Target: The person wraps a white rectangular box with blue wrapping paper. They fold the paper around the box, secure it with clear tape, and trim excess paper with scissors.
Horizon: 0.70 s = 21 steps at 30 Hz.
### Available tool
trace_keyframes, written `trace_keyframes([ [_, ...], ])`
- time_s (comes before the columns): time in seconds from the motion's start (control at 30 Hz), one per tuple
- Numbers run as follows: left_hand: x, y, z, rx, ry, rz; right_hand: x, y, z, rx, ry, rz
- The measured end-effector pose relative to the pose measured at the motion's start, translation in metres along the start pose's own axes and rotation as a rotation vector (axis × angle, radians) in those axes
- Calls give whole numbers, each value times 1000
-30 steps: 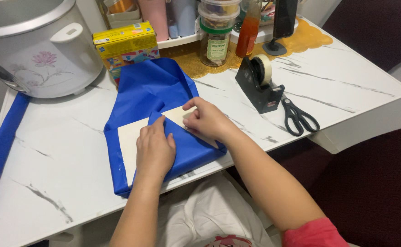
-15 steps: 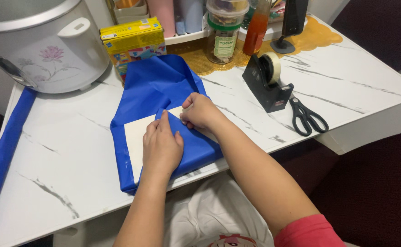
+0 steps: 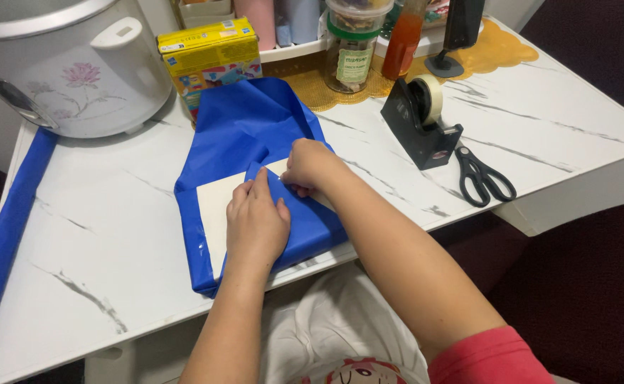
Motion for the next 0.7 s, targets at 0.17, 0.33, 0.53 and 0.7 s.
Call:
trace_keyframes([
  [0.17,-1,2,-2,-4,-2,0,-3,12,-7,-35,-323,-2],
  [0.33,-2,1,-2,-1,-25,-9,-18,13,-9,147,-342,-90],
  [0.53,0,0,0,-19,-5,19,-28,22,-12,223,-98,11],
  [0.7,-1,-1,0,-25,7,15,-23,33,2,-244,-380,-146],
])
Point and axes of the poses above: each hand's wrist, its own y-axis towards the middle knuckle, its own z-axis out of the palm, x = y × z, the point moved 1 cm from there along y, towards the middle knuckle, and after that the axes turned 8 degrees about z, right-handed, at the moved point
